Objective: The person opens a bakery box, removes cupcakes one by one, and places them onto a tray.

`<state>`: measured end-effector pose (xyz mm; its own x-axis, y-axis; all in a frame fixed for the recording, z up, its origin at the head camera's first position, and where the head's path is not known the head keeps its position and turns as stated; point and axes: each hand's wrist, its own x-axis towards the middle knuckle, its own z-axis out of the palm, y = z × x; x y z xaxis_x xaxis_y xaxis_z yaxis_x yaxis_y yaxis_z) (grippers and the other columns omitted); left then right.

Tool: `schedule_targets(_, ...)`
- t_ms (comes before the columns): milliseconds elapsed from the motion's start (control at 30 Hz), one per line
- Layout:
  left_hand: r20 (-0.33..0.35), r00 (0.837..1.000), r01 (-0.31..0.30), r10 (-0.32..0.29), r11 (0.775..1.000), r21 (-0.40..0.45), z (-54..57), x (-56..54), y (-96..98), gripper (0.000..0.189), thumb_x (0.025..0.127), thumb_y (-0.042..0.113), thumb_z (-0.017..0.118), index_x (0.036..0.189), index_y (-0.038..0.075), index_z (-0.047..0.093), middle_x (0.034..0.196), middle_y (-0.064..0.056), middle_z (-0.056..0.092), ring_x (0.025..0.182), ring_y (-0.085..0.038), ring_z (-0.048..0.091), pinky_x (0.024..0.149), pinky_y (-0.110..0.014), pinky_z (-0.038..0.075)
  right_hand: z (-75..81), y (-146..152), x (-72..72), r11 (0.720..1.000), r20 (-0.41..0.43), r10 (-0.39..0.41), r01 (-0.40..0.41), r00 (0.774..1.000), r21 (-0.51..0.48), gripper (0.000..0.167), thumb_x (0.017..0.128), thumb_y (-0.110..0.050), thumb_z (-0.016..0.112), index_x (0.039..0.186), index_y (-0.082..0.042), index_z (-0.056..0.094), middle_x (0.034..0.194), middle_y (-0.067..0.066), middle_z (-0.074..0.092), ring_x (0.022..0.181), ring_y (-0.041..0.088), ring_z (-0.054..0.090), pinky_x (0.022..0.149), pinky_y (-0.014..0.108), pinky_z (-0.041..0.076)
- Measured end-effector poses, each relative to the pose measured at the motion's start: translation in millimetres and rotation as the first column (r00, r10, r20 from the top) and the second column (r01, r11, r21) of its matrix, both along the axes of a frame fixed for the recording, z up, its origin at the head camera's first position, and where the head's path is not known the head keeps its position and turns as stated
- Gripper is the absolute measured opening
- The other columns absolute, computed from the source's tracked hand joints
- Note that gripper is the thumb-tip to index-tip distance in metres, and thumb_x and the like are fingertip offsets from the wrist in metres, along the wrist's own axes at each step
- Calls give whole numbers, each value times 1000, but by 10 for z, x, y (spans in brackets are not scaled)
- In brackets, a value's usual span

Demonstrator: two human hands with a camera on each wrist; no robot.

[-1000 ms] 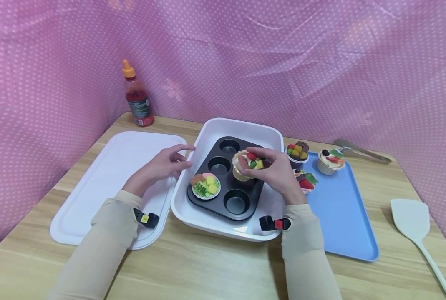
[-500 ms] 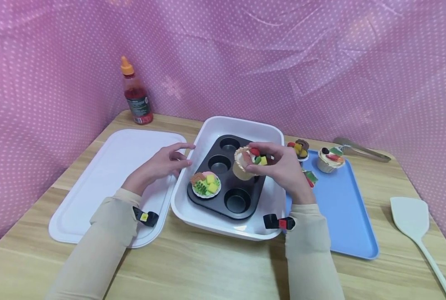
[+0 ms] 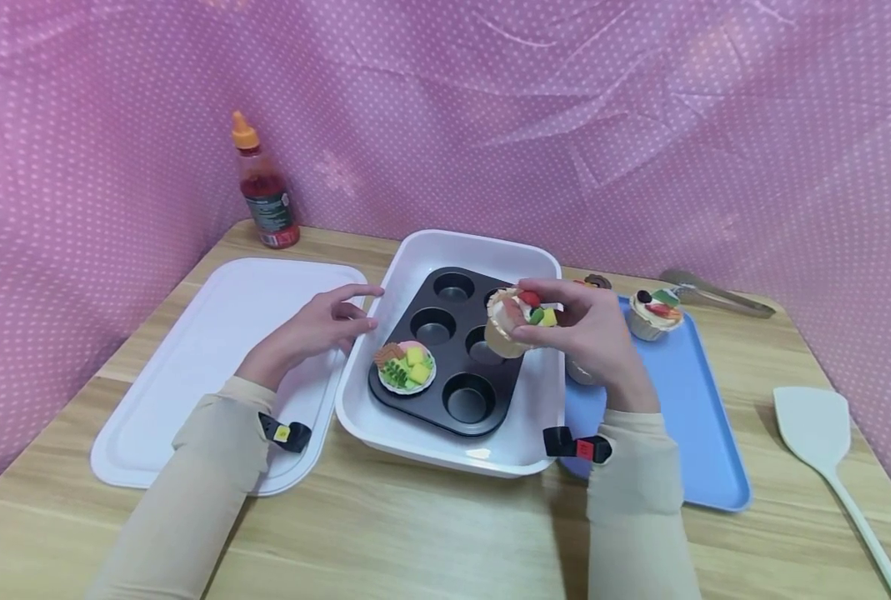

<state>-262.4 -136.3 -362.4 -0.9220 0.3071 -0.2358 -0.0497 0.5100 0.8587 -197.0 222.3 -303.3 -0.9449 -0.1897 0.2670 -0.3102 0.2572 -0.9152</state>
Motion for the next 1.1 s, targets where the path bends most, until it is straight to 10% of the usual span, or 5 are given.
schedule_targets(733,-2,1000,-3,3,1000,15,15,27,-43,56,99,25,65,150,32,45,123,-15,66,91,-23,68,73,-32,59,-84,722,87,939,54,-276,257,960,231,58,80,-7,85,134,-9,65,109,-28,69,104,0,61,82,12,49)
schedule_targets(1100,6,1000,9,-9,1000,23,17,14,-3,56,99,26,65,150,32,45,124,-15,66,92,-24,69,75,-33,59,-165,1066,229,870,86,-440,401,894,285,61,82,-24,85,138,-15,63,105,-34,65,113,-5,50,84,17,40)
